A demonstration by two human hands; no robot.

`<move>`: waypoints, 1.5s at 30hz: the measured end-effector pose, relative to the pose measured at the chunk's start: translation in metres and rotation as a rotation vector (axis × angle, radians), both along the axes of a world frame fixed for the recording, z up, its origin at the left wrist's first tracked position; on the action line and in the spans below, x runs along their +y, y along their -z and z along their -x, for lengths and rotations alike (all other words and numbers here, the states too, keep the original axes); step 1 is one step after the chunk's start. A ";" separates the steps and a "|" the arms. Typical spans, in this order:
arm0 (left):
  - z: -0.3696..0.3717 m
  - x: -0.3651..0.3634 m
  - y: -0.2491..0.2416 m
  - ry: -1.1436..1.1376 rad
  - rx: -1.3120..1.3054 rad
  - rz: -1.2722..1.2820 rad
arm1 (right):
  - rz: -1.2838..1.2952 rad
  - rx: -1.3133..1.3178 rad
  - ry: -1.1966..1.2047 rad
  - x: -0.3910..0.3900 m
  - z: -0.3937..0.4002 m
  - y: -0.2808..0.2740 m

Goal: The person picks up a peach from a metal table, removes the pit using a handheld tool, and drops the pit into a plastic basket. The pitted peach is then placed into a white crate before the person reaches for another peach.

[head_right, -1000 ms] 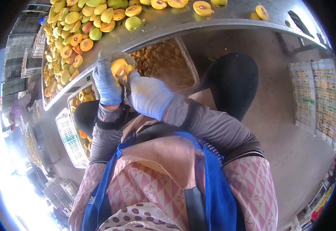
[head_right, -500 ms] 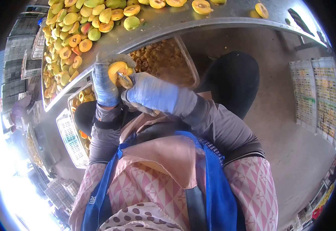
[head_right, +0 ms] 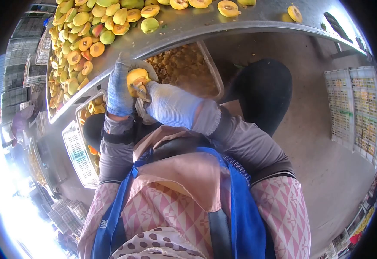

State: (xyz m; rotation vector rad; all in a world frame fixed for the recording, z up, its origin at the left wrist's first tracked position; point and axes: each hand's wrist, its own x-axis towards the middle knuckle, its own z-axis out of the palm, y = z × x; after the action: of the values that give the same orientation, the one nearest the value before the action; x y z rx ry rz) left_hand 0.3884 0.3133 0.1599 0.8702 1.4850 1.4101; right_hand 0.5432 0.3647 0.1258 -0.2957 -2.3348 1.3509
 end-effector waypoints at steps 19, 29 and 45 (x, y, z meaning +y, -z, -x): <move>-0.025 -0.007 0.000 -0.258 0.180 -0.092 | 0.161 0.113 -0.088 0.017 0.004 0.006; -0.020 -0.001 0.012 -0.421 0.121 -0.166 | 0.359 0.148 0.118 0.003 0.001 -0.013; -0.032 0.003 0.001 -0.493 0.131 -0.166 | 0.545 0.071 0.092 0.003 -0.002 -0.019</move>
State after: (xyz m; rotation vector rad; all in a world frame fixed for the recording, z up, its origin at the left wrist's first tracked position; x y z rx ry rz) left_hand 0.4203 0.3159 0.1587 0.7343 1.7820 1.8863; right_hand 0.5455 0.3680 0.1452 -0.4976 -1.8324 1.8957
